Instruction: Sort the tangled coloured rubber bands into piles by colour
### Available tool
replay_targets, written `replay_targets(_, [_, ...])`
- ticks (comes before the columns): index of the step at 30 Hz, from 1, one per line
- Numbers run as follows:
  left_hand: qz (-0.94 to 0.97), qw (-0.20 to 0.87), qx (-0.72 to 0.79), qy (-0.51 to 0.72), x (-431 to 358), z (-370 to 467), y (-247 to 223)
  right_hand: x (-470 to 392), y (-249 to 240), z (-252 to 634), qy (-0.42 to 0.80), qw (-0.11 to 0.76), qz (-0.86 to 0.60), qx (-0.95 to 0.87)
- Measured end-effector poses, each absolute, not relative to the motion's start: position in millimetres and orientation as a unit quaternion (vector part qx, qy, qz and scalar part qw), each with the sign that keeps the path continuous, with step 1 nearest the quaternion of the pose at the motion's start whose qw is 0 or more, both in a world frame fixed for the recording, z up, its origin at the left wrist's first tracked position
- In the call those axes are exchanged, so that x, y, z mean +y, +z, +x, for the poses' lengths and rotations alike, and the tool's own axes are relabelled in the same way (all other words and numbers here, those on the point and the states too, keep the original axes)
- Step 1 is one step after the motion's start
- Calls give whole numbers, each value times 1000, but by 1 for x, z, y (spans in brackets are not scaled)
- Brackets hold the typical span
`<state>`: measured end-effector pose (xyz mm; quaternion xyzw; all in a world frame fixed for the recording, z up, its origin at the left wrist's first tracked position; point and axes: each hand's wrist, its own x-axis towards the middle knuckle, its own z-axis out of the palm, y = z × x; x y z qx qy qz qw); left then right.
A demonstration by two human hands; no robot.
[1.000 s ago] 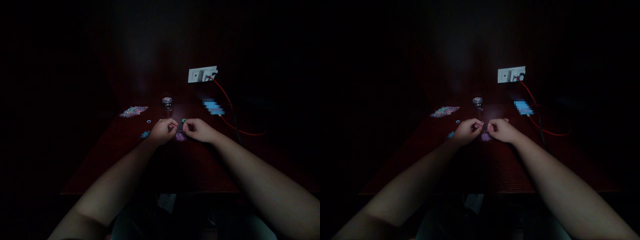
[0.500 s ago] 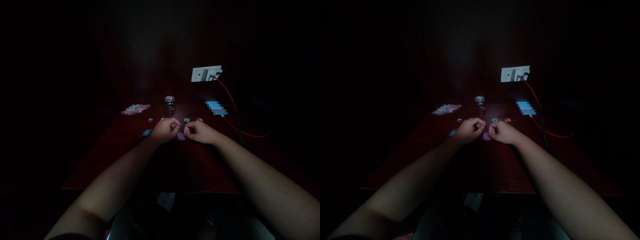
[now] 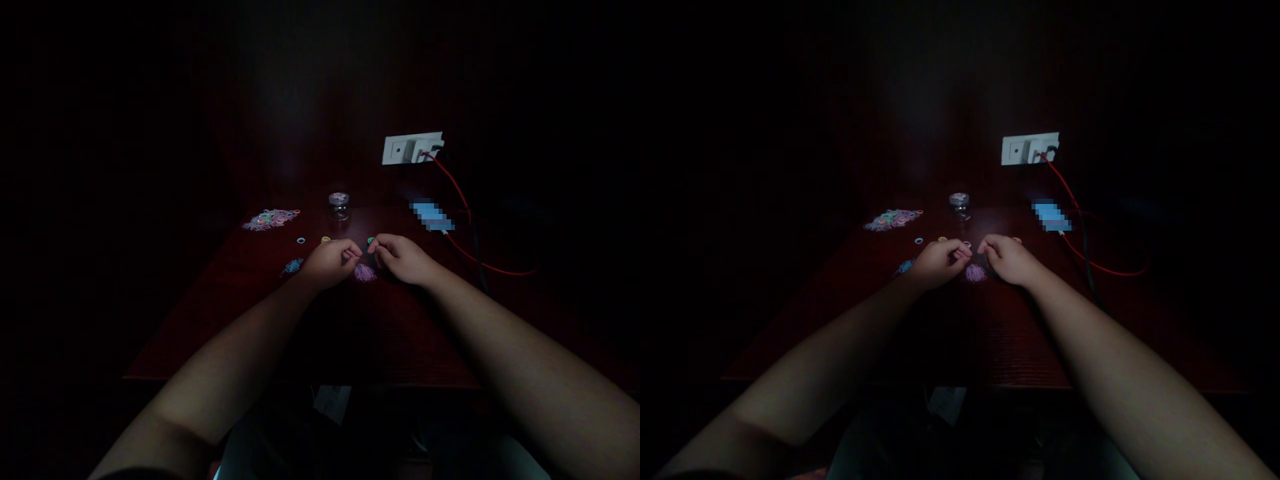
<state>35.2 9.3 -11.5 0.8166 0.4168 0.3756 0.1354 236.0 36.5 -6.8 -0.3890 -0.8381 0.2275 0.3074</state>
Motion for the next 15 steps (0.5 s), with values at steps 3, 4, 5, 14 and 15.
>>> replay_targets(3, [818,162,417,362,10,35,-14,38,-9,236,232,334,-398,-823])
replay_targets(4, [816,172,420,358,10,35,-14,37,-9,236,239,335,-399,-820])
replay_targets(5, [813,183,422,357,10,35,-15,37,-9,236,244,333,-399,-819])
replay_targets(14, [796,227,430,362,11,34,-18,38,-12,235,195,306,-396,-844])
replay_targets(15, [798,218,429,364,12,34,-18,38,-11,235,188,309,-398,-843])
